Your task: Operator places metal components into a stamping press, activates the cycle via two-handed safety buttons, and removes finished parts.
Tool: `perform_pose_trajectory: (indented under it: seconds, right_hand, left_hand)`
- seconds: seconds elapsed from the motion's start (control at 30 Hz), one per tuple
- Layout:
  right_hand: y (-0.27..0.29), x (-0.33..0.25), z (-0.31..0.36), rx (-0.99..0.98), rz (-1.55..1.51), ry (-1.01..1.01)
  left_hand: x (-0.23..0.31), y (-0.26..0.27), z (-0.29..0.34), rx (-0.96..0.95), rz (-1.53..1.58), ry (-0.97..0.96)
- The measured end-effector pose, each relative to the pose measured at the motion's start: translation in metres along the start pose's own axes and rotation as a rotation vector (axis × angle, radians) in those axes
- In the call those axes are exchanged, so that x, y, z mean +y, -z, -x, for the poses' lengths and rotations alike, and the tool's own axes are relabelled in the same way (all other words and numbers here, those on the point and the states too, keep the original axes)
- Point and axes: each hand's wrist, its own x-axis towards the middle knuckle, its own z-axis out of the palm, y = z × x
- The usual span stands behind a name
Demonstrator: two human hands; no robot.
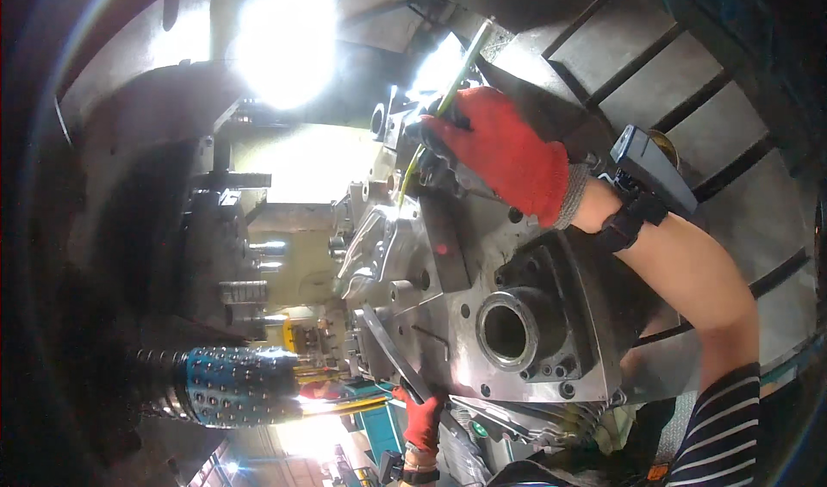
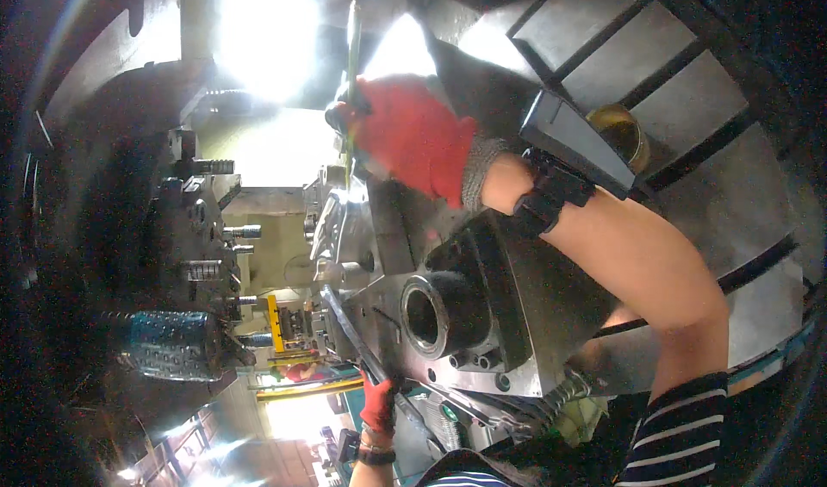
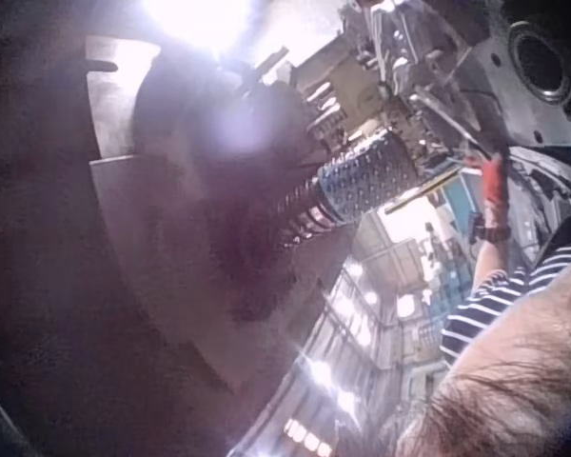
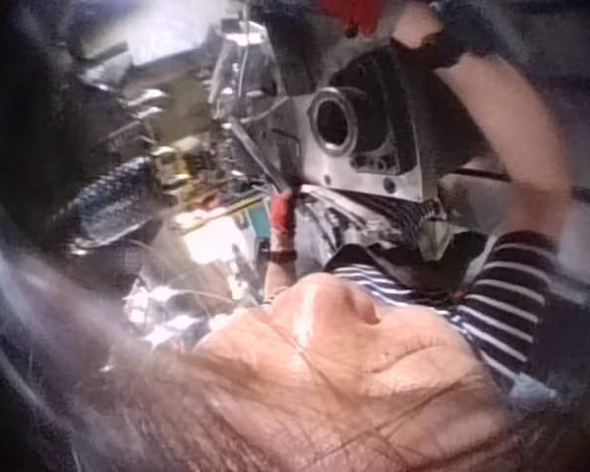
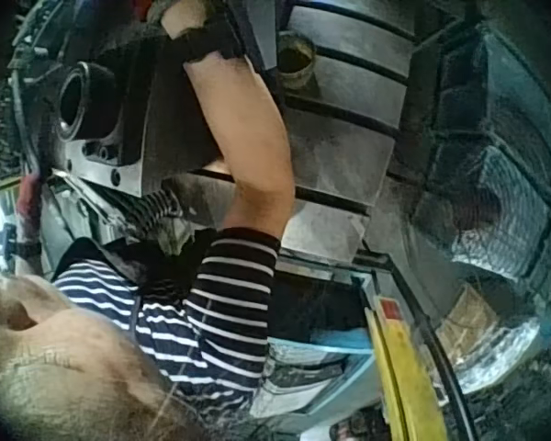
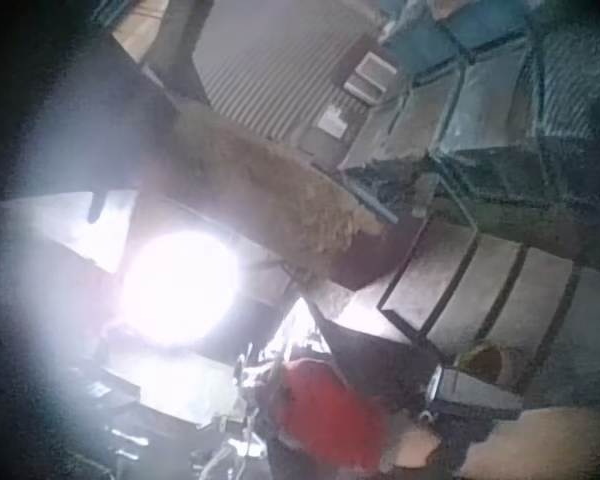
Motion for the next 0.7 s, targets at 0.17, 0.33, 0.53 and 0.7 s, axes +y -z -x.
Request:
perform_pose_trajectory:
  seconds: [0.17,0.33,0.53,0.7]
  right_hand:
    - [0.011,-0.001,0.006,-0.095,-0.139,-0.152]
    - [0.013,-0.017,-0.003,-0.107,-0.121,-0.140]
    - [0.033,-0.031,-0.022,-0.030,-0.395,-0.581]
    - [0.050,-0.046,-0.026,-0.080,-0.387,-0.518]
  left_hand:
    - [-0.001,-0.006,0.000,0.036,0.089,-0.018]
    - [0.007,-0.011,0.000,-0.020,0.054,-0.079]
    - [0.004,-0.008,-0.004,0.016,-0.018,-0.044]
    - [-0.005,-0.002,-0.005,-0.005,0.127,-0.053]
